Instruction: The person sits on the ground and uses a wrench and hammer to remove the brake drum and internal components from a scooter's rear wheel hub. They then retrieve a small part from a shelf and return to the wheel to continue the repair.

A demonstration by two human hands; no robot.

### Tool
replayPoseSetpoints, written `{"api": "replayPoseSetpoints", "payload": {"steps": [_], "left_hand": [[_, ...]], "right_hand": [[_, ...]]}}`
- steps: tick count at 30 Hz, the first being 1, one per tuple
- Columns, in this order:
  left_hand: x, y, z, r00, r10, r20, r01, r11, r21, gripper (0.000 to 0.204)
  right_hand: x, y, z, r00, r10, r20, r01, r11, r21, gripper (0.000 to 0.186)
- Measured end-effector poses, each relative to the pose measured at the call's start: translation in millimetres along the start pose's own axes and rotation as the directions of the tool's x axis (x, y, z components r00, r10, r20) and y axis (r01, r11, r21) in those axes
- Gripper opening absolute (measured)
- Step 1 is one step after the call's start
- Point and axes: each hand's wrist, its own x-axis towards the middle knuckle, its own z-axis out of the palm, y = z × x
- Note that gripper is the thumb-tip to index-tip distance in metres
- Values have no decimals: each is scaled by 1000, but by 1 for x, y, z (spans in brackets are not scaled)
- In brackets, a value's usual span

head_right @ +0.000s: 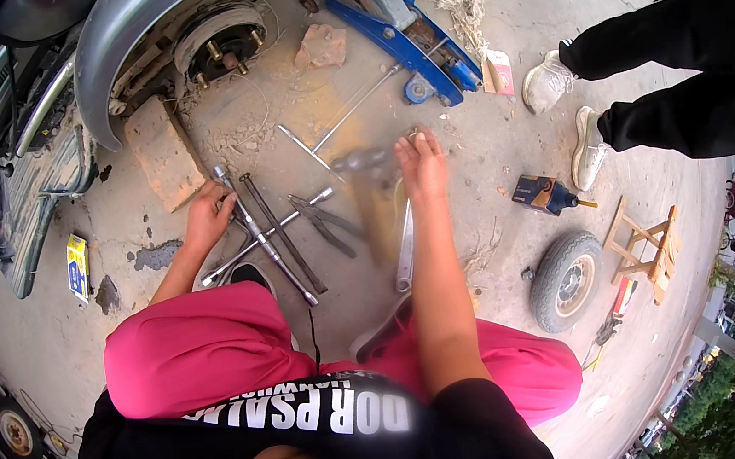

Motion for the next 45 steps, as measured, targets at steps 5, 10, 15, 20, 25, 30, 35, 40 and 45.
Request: {"api": "replayPoseSetpoints", "payload": {"steps": [5,10,15,20,25,30,35,40,45], "left_hand": [[-7,22,31,973,28,230,-16,998,-55,15],[-28,45,53,921,203,331,-152,973,-174,16],[-34,46,54,915,202,349,-142,971,-191,18],[-34,39,50,921,200,334,-126,965,-231,18],[-33,36,46,921,197,337,-119,964,-237,19],[-32,35,41,918,197,343,-121,965,-232,18],[-33,26,42,931,217,293,-143,956,-256,15],[-29,24,42,940,211,269,-137,953,-270,14],[-27,27,38,939,187,289,-111,959,-259,14]], "right_hand": [[-36,52,164,948,101,302,-24,969,-246,39],[-49,91,257,928,-118,354,180,972,-148,40],[-46,107,280,928,-252,274,312,928,-202,36],[-50,114,291,917,-312,249,371,897,-240,35],[-48,119,294,913,-334,233,387,889,-246,36],[-42,121,286,885,-375,275,453,828,-330,29],[-45,115,285,840,-432,329,542,706,-456,23],[-44,106,281,834,-399,382,550,536,-640,27],[-36,106,282,927,-231,297,373,664,-648,44]]}}
